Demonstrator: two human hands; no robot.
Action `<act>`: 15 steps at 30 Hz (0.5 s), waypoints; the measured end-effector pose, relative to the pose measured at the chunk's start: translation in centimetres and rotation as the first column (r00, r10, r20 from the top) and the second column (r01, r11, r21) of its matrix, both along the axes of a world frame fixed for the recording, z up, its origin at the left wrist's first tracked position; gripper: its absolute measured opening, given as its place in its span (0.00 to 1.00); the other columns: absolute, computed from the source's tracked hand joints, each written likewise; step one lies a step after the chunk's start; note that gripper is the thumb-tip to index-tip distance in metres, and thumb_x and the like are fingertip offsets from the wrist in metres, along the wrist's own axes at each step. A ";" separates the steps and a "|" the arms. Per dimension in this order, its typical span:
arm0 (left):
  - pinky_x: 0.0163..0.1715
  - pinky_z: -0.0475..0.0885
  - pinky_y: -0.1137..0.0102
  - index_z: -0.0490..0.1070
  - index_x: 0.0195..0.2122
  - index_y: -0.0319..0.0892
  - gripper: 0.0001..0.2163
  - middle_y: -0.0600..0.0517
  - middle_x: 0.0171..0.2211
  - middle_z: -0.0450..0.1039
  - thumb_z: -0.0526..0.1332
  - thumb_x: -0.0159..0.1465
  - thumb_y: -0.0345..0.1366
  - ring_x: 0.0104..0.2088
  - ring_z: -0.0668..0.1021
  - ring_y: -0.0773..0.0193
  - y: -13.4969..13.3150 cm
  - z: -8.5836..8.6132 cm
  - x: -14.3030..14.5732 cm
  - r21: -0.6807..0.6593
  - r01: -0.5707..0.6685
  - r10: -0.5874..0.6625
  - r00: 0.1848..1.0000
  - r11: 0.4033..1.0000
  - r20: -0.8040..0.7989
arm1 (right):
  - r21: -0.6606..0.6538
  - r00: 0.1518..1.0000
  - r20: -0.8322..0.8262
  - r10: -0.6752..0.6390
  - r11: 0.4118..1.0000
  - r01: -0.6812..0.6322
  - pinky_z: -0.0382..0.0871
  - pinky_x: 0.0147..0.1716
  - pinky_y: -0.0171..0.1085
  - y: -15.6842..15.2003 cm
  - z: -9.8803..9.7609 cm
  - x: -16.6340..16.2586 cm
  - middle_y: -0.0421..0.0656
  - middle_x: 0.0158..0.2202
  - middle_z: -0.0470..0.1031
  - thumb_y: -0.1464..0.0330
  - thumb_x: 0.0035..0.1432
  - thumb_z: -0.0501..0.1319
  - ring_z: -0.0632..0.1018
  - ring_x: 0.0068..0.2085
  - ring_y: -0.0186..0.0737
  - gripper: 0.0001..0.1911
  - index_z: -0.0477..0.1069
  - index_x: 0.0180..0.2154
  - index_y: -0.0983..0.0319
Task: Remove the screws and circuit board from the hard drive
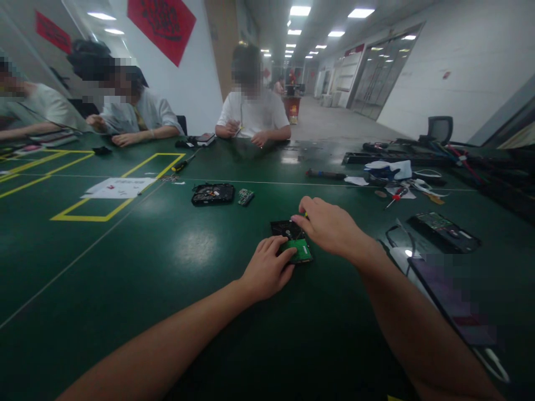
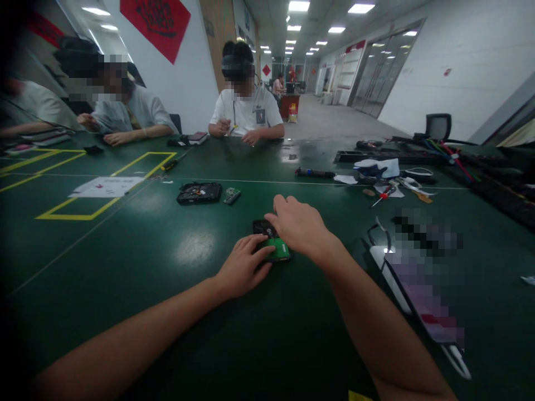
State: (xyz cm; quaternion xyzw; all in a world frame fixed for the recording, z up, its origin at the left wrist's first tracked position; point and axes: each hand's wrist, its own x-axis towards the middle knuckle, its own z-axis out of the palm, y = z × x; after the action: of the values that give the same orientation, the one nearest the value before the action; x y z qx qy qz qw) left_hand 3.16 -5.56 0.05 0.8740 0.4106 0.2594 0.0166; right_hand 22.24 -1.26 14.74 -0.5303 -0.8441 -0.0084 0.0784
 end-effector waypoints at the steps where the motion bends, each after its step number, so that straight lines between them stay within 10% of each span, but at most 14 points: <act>1: 0.62 0.68 0.45 0.72 0.60 0.44 0.18 0.39 0.62 0.67 0.62 0.69 0.38 0.63 0.69 0.44 0.0 0.0 0.0 0.001 0.000 0.000 1.000 1.000 0.000 | 0.002 1.000 -0.009 0.023 1.000 -0.023 0.62 0.34 0.40 0.1 0.0 0.1 0.50 0.43 0.77 0.62 0.73 0.55 0.77 0.37 0.46 0.11 0.70 0.47 0.61; 8: 0.62 0.68 0.45 0.72 0.59 0.45 0.18 0.40 0.61 0.67 0.62 0.69 0.38 0.62 0.70 0.44 0.0 0.0 0.0 0.007 0.002 -0.002 1.000 1.000 0.012 | -0.088 0.963 -0.135 0.234 0.965 -0.247 0.66 0.45 0.39 0.3 0.3 0.9 0.46 0.45 0.78 0.74 0.65 0.60 0.77 0.44 0.44 0.09 0.72 0.46 0.59; 15: 0.62 0.69 0.44 0.72 0.59 0.45 0.18 0.39 0.61 0.67 0.62 0.69 0.38 0.63 0.69 0.43 0.0 0.2 0.0 -0.003 -0.001 0.001 1.000 1.000 0.006 | -0.043 0.986 -0.103 0.129 0.990 -0.134 0.66 0.43 0.42 0.3 0.3 1.0 0.49 0.43 0.76 0.68 0.69 0.58 0.76 0.41 0.46 0.05 0.71 0.43 0.61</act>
State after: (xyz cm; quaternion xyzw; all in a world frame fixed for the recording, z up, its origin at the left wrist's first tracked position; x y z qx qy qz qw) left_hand 3.15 -5.55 0.28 0.8731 0.4111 0.2615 0.0189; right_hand 23.27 -1.00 15.08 -0.4752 -0.8721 0.0445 0.1077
